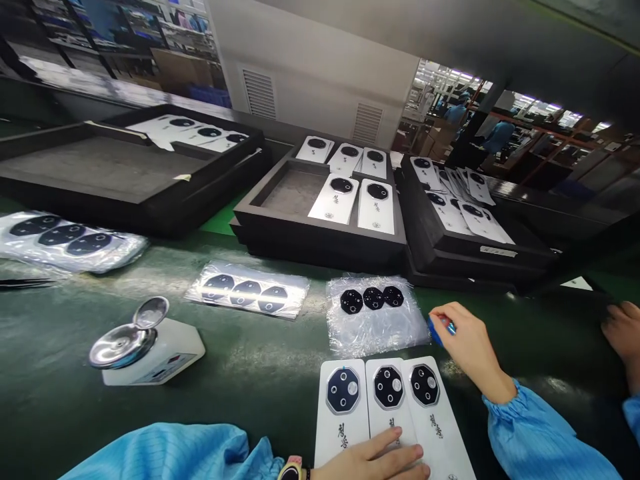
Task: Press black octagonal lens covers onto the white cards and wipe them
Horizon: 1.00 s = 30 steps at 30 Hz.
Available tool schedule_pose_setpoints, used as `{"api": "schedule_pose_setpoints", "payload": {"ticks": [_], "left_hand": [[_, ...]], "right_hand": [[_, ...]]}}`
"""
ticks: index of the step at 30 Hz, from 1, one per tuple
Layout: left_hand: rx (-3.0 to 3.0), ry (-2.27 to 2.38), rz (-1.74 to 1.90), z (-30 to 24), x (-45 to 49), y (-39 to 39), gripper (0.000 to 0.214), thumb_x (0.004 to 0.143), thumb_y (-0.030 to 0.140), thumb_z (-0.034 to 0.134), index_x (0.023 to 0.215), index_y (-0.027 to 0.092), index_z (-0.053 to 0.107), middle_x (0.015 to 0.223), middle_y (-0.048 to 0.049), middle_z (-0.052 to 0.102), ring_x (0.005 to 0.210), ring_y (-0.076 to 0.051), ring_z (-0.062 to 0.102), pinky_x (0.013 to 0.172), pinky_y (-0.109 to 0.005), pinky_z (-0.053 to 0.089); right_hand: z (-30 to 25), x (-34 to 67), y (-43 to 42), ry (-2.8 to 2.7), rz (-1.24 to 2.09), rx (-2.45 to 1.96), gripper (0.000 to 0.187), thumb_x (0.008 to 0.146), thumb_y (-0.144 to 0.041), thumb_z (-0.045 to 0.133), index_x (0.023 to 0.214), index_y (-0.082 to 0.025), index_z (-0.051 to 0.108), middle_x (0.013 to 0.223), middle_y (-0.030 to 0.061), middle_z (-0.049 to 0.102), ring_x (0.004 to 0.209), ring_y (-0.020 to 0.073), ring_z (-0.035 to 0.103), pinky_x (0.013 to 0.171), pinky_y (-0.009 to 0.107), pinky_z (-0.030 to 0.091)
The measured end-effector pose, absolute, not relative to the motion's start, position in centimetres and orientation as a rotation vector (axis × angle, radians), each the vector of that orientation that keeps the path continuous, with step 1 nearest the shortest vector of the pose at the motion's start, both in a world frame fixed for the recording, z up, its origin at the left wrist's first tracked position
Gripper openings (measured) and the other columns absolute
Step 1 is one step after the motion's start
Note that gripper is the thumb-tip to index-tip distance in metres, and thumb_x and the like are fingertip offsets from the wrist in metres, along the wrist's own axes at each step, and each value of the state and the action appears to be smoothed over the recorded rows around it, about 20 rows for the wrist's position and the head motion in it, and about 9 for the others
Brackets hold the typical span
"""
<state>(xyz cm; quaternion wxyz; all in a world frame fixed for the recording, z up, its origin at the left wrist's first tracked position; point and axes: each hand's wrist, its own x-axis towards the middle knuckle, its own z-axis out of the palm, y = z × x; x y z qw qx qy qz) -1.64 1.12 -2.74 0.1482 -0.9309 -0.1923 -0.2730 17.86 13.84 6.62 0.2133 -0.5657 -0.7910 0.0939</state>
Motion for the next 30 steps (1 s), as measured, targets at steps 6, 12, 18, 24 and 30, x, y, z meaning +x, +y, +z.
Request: {"api": "schedule_pose_setpoints", "payload": {"ticks": [6,12,18,24,30], "left_hand": [[-2.563,-0.642,-0.959,-4.4,-1.0,1.1,0.025,0.096,0.036,0.041,0.106,0.037,0.064,0.119,0.015,0.062,0.12,-0.009,0.049,0.099,-0.022,0.044],[-2.556,-0.663,-0.962,-5.1,-0.5,1.3,0.032,0.098,0.036,0.036,0.104,0.03,0.066,0.119,0.0118,0.063,0.116,-0.009,0.052,0.098,-0.02,0.044],[-2.576,-0.657,-1.012,-4.7,-0.5,1.3,0.032,0.098,0.031,0.036,0.098,0.029,0.068,0.114,0.0121,0.066,0.112,-0.008,0.055,0.093,-0.019,0.049],[-2.625,-0.656,-0.964,-4.7,-0.6,1.3,0.027,0.096,0.034,0.041,0.103,0.029,0.066,0.116,0.0115,0.065,0.114,-0.009,0.054,0.097,-0.022,0.047],[-2.637,-0.682,-0.999,-4.6,-0.6,1.2,0.031,0.098,0.036,0.037,0.104,0.026,0.066,0.114,0.0102,0.066,0.112,-0.008,0.055,0.096,-0.02,0.046]], "right_hand": [[5.7,9.8,11.2,-2.612,0.6,-1.149,0.011,0.075,-0.012,0.065,0.072,-0.022,0.062,0.073,-0.0039,0.063,0.067,0.0115,0.06,0.061,0.021,0.048],[5.0,6.3,10.5,-2.811,0.655,-1.115,0.011,0.076,-0.009,0.066,0.07,-0.019,0.064,0.074,-0.0013,0.064,0.07,0.0131,0.06,0.061,0.022,0.045],[5.6,6.4,10.9,-2.842,0.628,-1.222,0.017,0.076,-0.006,0.061,0.065,-0.019,0.063,0.07,-0.0016,0.063,0.065,0.0137,0.059,0.056,0.023,0.041],[5.5,6.1,10.7,-2.839,0.643,-1.248,0.016,0.077,-0.007,0.059,0.068,-0.019,0.064,0.072,-0.0014,0.064,0.065,0.0127,0.059,0.057,0.022,0.041],[5.4,6.3,10.7,-2.829,0.641,-1.288,0.016,0.077,-0.007,0.059,0.068,-0.019,0.064,0.072,-0.001,0.064,0.066,0.0136,0.06,0.057,0.023,0.041]]}}
